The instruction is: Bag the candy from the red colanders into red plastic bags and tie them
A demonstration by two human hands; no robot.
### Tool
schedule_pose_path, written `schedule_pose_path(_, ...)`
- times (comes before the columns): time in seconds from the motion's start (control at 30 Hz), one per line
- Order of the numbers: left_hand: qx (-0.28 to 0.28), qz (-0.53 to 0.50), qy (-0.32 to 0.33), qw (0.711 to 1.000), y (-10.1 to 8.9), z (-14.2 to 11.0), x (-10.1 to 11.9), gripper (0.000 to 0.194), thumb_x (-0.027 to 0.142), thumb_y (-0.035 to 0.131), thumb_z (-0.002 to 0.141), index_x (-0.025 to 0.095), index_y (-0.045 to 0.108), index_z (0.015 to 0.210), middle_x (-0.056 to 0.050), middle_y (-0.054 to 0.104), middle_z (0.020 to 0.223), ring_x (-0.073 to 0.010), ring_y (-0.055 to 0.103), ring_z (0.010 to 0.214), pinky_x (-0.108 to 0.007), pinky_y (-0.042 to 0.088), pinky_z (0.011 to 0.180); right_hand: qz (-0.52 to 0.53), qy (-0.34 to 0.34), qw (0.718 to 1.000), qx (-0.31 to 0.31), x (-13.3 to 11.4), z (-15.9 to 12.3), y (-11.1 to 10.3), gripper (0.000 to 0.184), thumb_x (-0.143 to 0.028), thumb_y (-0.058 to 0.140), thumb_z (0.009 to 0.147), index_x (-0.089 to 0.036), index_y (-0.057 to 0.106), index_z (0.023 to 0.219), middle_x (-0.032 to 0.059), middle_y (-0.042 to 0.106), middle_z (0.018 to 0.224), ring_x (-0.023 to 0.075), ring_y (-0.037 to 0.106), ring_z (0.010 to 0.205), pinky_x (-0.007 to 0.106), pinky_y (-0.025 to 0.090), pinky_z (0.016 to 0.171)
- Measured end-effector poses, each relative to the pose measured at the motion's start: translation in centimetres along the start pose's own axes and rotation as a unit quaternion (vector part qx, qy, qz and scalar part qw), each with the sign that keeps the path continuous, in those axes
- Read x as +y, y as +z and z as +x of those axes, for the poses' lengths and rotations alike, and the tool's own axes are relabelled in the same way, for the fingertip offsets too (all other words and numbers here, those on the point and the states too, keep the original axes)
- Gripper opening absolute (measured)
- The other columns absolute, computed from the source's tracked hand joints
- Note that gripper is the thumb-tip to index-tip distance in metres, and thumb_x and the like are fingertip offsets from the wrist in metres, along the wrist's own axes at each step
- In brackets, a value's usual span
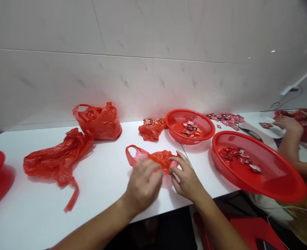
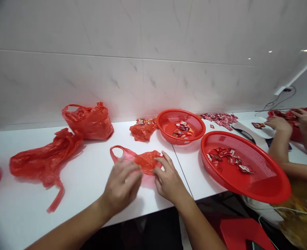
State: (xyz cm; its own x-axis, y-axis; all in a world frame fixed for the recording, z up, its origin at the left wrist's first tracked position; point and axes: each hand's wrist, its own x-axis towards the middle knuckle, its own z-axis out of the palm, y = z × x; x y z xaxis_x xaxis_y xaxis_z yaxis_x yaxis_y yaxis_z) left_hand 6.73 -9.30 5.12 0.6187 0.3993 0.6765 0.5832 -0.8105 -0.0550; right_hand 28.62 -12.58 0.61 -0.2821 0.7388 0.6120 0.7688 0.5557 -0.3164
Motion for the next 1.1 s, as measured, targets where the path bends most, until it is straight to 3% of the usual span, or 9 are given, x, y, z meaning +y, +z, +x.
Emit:
schedule_pose_path(0.07, -0.026, -0.078, 0.036, 0.996, 1.7, 0.2, 1.5, 0.025, 0.006, 0.049, 0.097, 0.019, 0.071, 0.094, -0.008, 0.073, 0.095, -0.0219, 0.068, 0.094, -0.046, 0.055, 0.102, 0.000, 0.007, 1.000, 0.003, -0.1, 0.1, 0.0, 0.023, -0.003, 0.060, 0.081, -0.019, 0.067, 0.096, 0.0170, 0.056, 0.143, 0.0397, 0.032, 0.155, 0.064, 0.048, 0.117)
schedule_pose_path(0.23, -0.354, -0.025, -0.151, 0.923, 5.4, 0.2, 0.8, 0.035, 0.002, 0.043, 0.095, 0.018, 0.070, 0.112, -0.010, 0.075, 0.098, -0.0256, 0.074, 0.085, -0.036, 0.056, 0.071, -0.021, 0.042, 0.999, 0.003, 0.6, -0.9, -0.2, 0.023, -0.001, 0.059, 0.080, -0.019, 0.064, 0.094, 0.0162, 0.057, 0.140, 0.0389, 0.032, 0.155, 0.064, 0.047, 0.118)
schedule_pose_path(0.4, -0.432, 0.015, -0.207, 0.878, 5.6, 0.4, -2.2, 0.025, 0.028, 0.065, 0.092, 0.009, 0.075, 0.107, -0.018, 0.077, 0.095, -0.0369, 0.076, 0.087, -0.046, 0.059, 0.074, -0.029, 0.073, 0.997, -0.001, 2.0, -2.6, -1.6, 0.017, -0.003, 0.059, 0.080, -0.019, 0.061, 0.087, 0.0180, 0.056, 0.140, 0.0407, 0.030, 0.156, 0.063, 0.044, 0.120)
schedule_pose_path(0.6, -0.491, 0.040, -0.196, 0.848, 5.7, 2.6, -2.3, 0.097, 0.046, 0.088, 0.067, 0.004, 0.056, 0.149, -0.030, 0.071, 0.120, -0.0476, 0.073, 0.102, -0.054, 0.060, 0.081, 0.005, 0.117, 0.986, 0.123, -4.7, -0.4, -2.4, 0.015, -0.017, 0.061, 0.092, -0.019, 0.069, 0.104, 0.0169, 0.063, 0.129, 0.0324, 0.061, 0.121, 0.052, 0.054, 0.102)
schedule_pose_path(0.7, -0.520, 0.049, -0.160, 0.838, 5.9, 3.3, -1.4, 0.097, 0.039, 0.086, 0.071, 0.005, 0.051, 0.154, -0.034, 0.068, 0.127, -0.0496, 0.072, 0.105, -0.056, 0.058, 0.079, 0.028, 0.139, 0.989, -0.041, -5.8, 1.4, 0.3, 0.017, -0.011, 0.054, 0.094, -0.019, 0.068, 0.090, 0.0103, 0.069, 0.095, 0.0245, 0.067, 0.091, 0.038, 0.057, 0.083)
schedule_pose_path(0.8, -0.540, 0.060, -0.103, 0.833, 5.5, 3.0, -0.9, 0.100, 0.026, 0.091, 0.061, 0.006, 0.056, 0.152, -0.030, 0.071, 0.123, -0.0482, 0.069, 0.111, -0.057, 0.053, 0.094, -0.097, 0.264, 0.950, -0.137, -2.0, 2.1, 3.3, 0.017, -0.014, 0.068, 0.088, -0.014, 0.071, 0.105, 0.0180, 0.070, 0.112, 0.0300, 0.070, 0.096, 0.043, 0.057, 0.084)
schedule_pose_path(0.9, -0.550, 0.067, -0.059, 0.830, 5.1, 2.6, -1.2, 0.129, 0.031, 0.098, 0.046, 0.011, 0.045, 0.162, -0.030, 0.070, 0.127, -0.0494, 0.064, 0.119, -0.058, 0.044, 0.107, -0.102, 0.317, 0.925, -0.184, 2.1, 1.9, 4.5, 0.082, -0.023, 0.092, 0.069, -0.017, 0.059, 0.144, 0.0255, 0.057, 0.143, 0.0343, 0.071, 0.110, 0.044, 0.058, 0.088)
schedule_pose_path(1.0, -0.554, 0.078, -0.050, 0.827, 5.1, 2.3, -1.9, 0.140, 0.038, 0.097, 0.045, 0.014, 0.033, 0.168, -0.029, 0.068, 0.129, -0.0492, 0.061, 0.122, -0.058, 0.043, 0.108, -0.065, 0.278, 0.924, -0.254, 3.1, 1.7, 2.5, 0.117, -0.025, 0.103, 0.045, -0.025, 0.056, 0.153, 0.0222, 0.058, 0.146, 0.0343, 0.072, 0.112, 0.041, 0.059, 0.086)
schedule_pose_path(1.1, -0.569, 0.087, -0.052, 0.816, 5.3, 1.7, -3.0, 0.130, 0.039, 0.093, 0.050, 0.014, 0.038, 0.165, -0.027, 0.068, 0.130, -0.0469, 0.060, 0.122, -0.056, 0.043, 0.109, 0.053, 0.166, 0.947, -0.270, 3.1, 1.9, -3.9, 0.075, -0.030, 0.096, 0.063, -0.030, 0.071, 0.134, 0.0093, 0.073, 0.129, 0.0265, 0.074, 0.107, 0.035, 0.060, 0.087)
